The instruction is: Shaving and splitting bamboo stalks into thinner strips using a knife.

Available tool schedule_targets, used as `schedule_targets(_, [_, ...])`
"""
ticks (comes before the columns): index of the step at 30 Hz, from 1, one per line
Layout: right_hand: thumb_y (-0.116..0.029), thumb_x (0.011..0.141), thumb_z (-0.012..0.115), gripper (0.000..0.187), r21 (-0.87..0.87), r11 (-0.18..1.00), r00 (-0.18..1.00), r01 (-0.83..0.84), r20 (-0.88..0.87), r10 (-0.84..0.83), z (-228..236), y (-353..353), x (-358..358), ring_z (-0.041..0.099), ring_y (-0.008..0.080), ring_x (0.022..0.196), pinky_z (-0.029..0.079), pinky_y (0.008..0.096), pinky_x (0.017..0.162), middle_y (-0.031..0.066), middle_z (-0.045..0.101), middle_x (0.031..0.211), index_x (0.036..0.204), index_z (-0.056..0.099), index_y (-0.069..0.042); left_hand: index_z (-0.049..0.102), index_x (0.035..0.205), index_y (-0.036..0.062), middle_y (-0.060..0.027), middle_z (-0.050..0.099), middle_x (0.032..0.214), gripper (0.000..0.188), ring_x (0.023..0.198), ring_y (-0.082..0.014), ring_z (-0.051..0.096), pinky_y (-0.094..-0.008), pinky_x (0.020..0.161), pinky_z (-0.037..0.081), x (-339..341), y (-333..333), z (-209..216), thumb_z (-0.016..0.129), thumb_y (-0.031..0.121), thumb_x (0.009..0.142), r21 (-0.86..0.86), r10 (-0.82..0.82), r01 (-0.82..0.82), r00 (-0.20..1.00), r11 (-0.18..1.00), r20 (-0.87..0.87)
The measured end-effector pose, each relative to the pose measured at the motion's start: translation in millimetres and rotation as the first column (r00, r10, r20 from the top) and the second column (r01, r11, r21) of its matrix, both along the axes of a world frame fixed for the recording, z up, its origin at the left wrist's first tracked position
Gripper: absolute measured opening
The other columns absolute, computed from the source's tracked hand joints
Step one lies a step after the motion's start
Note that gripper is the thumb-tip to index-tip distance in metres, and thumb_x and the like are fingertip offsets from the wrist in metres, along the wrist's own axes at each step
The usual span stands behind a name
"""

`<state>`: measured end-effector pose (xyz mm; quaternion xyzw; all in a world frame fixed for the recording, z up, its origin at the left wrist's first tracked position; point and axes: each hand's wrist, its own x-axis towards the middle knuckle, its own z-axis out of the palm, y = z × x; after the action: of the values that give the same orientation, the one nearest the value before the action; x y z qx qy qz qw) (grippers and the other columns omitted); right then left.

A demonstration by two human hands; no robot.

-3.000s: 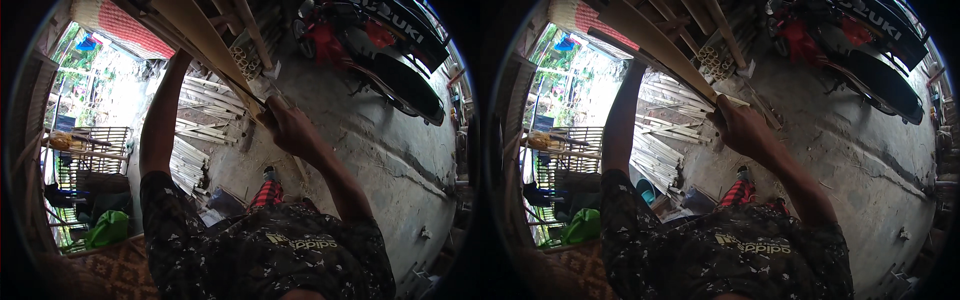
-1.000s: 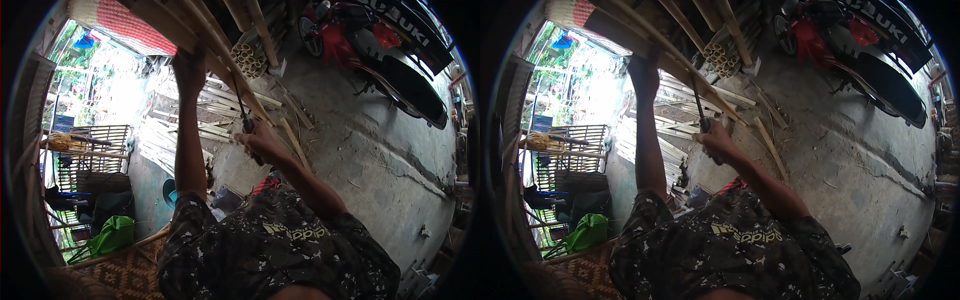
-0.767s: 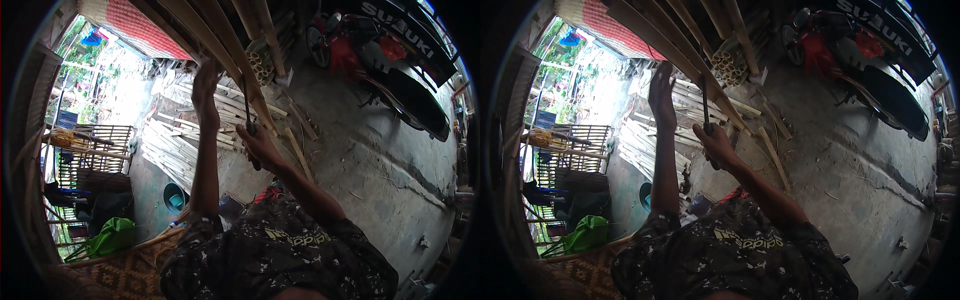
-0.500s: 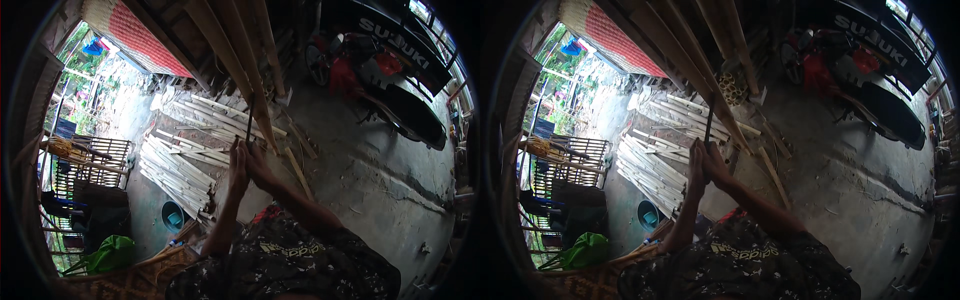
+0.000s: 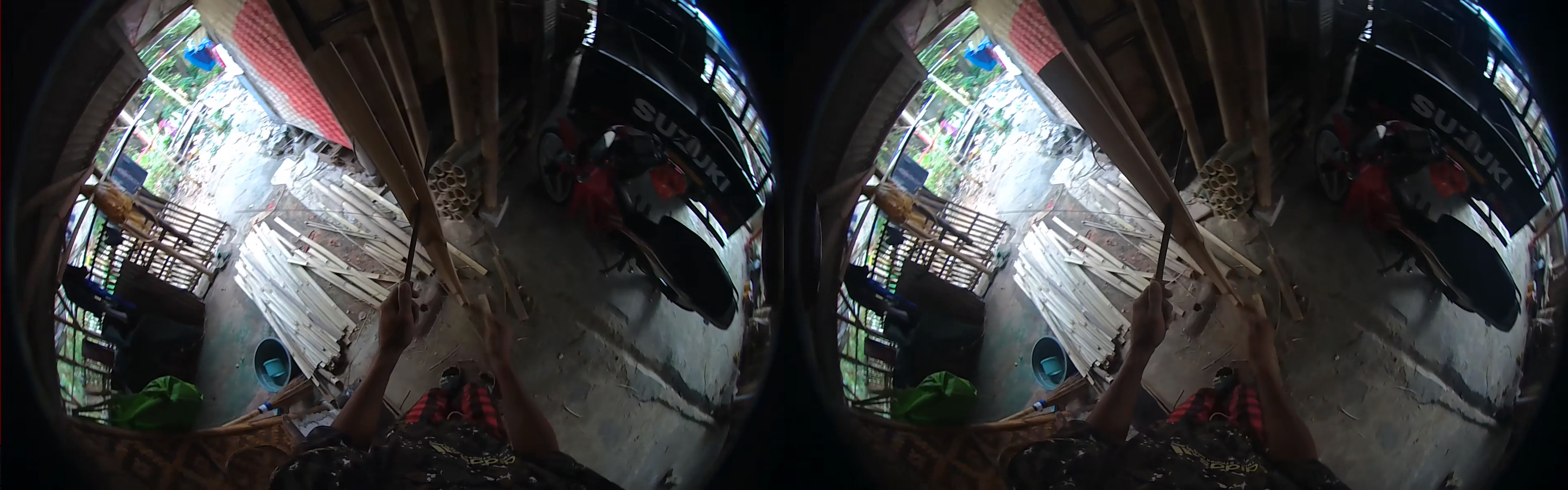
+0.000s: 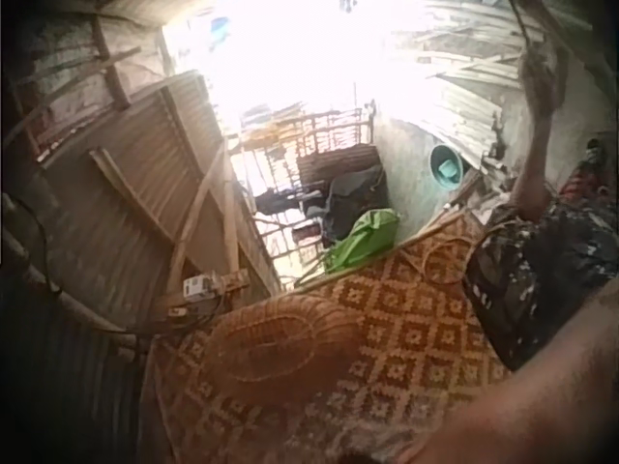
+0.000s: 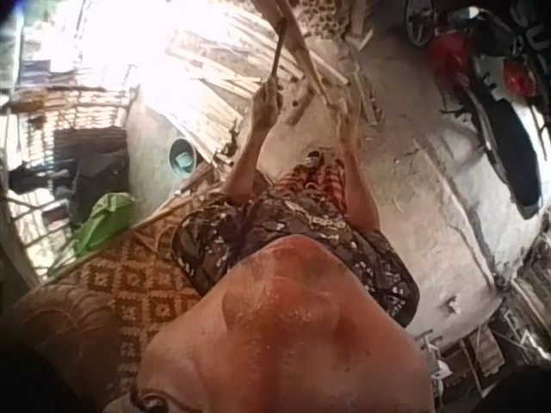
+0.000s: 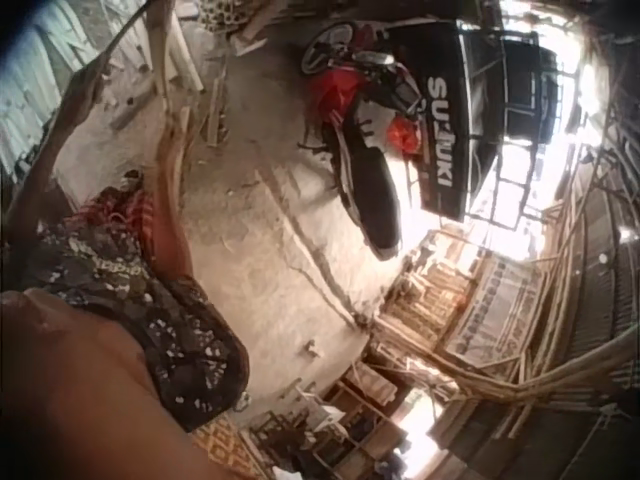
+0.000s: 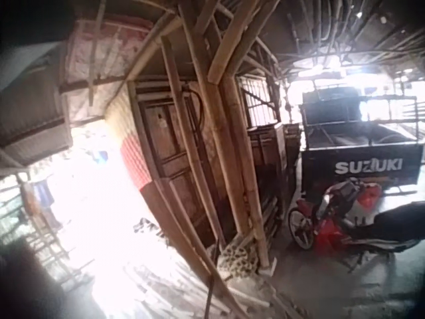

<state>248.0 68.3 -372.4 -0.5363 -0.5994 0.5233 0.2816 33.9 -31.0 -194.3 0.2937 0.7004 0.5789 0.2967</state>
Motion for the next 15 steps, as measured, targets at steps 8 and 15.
schedule_targets(8, [-0.049,0.098,0.053,0.060,-0.459,0.842,0.829,0.283,0.559,0.026,-294.6,-103.9,200.9,0.067,0.0339,0.107,0.053,0.0476,0.086,0.0208,0.069,0.115,0.130,0.060,0.001,0.057,0.084,0.0138,0.0065,0.040,0.058,0.049,0.042,-0.0066,0.036,-0.0243,0.037,0.028,-19.2,15.3,-13.4,0.045,0.057,0.104,-0.169,0.328,-0.293,0.914,0.941,0.238])
schedule_targets(15, [-0.033,0.090,0.057,0.055,-0.574,0.708,0.744,0.411,0.660,0.104,-423.8,-124.5,247.2,0.061,0.0419,0.117,0.047,0.0528,0.099,0.0263,0.064,0.123,0.134,0.054,0.000,0.066,0.111,0.0179,0.0066,0.038,0.063,0.059,0.052,-0.0063,0.035,-0.0203,0.047,0.034,-95.8,-30.0,-21.6,0.051,0.072,0.093,0.250,-0.175,0.000,0.715,0.968,0.677])
